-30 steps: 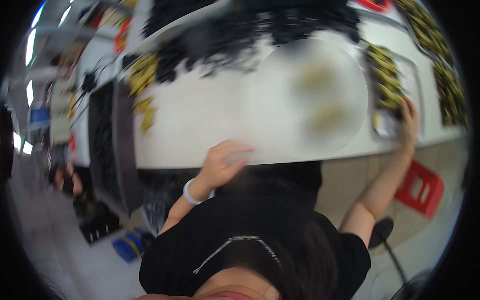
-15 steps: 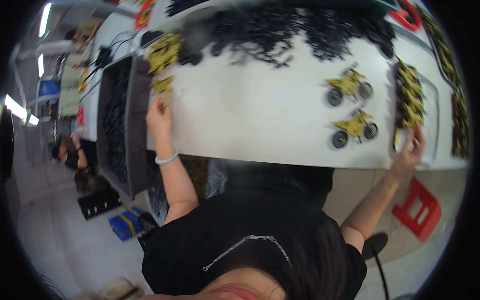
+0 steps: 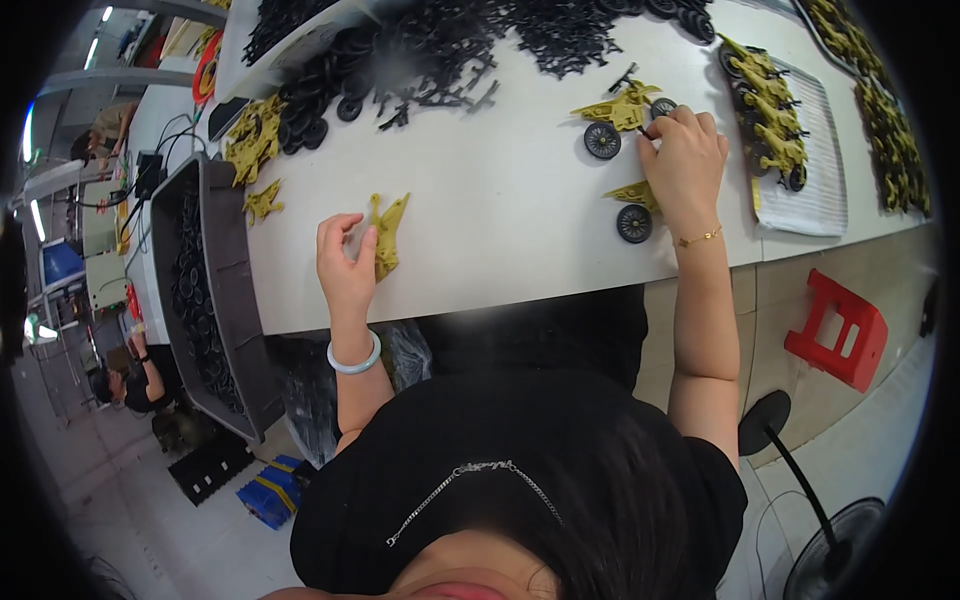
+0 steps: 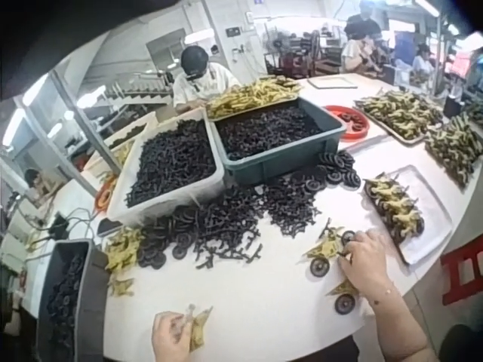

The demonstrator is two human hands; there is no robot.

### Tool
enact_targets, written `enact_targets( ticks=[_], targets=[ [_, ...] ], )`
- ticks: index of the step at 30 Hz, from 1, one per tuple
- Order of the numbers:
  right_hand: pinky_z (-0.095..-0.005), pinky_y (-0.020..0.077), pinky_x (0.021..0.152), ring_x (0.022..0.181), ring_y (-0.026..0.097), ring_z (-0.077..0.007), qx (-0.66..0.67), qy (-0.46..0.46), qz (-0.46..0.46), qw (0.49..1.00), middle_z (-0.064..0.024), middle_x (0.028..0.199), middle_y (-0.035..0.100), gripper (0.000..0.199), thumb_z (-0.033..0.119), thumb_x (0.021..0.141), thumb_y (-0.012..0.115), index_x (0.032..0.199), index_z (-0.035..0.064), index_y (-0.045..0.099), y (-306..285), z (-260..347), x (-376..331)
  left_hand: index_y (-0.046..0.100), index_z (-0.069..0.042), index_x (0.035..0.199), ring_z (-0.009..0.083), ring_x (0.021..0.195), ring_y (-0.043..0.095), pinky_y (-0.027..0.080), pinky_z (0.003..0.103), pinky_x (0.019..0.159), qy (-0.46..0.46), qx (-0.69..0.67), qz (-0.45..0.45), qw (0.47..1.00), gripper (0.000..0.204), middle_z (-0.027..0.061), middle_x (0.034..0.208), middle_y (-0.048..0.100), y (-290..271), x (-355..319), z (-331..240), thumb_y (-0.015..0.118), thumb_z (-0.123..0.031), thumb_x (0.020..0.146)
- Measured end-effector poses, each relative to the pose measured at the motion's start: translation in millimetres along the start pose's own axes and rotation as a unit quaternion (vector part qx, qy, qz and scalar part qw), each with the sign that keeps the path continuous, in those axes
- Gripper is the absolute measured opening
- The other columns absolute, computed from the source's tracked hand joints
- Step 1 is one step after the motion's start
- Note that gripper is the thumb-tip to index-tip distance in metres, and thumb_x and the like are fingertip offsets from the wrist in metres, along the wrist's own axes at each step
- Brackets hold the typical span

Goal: The person assembles plastic toy motorcycles by hand, attaching wheels and plastic body parts to form complete motorcycles.

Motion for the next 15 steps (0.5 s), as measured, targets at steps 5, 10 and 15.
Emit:
enact_targets(
  ticks=[5,10,15],
  targets=[
    [-0.0365,0.0370,0.077,0.087,0.052,-0.0219,0.052,-0.051,0.027,0.997,-0.0004,0.083,0.058,0.007,0.015,0.073,0.070,0.071,0.0100,0.065,-4,28,-8,0.067,-0.010,0.107,0.0297,0.103,0.054,0.042,0.038,0.092,0.291,0.106,0.115,0.944,0.041,0.0111,0.114,0.059,-20,14,-8,0.053,0.008,0.073],
    [-0.0360,0.0360,0.073,0.083,0.051,-0.0216,0.112,-0.112,0.017,0.987,-0.0006,0.079,0.055,0.011,0.015,0.069,0.071,0.067,0.0101,0.061,-6,73,-47,0.069,-0.013,0.107,0.0292,0.097,0.054,0.044,0.037,0.087,0.205,0.089,0.211,0.952,0.042,0.0102,0.113,0.057,-25,10,9,0.057,0.006,0.071],
    [-0.0341,0.0340,0.069,0.076,0.049,-0.0201,0.197,-0.169,0.011,0.966,0.0010,0.077,0.052,0.017,0.013,0.066,0.075,0.065,0.0114,0.058,7,102,-80,0.067,-0.011,0.107,0.0279,0.093,0.053,0.044,0.036,0.082,0.020,0.073,0.260,0.963,0.038,0.0099,0.098,0.053,-37,3,3,0.068,-0.001,0.071]
  ],
)
Point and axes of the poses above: each hand's wrist, its own x-axis towards the middle knuckle, its own y-axis out of the palm, z = x × y, the point moved 1 cm from there along x, towards the middle knuckle
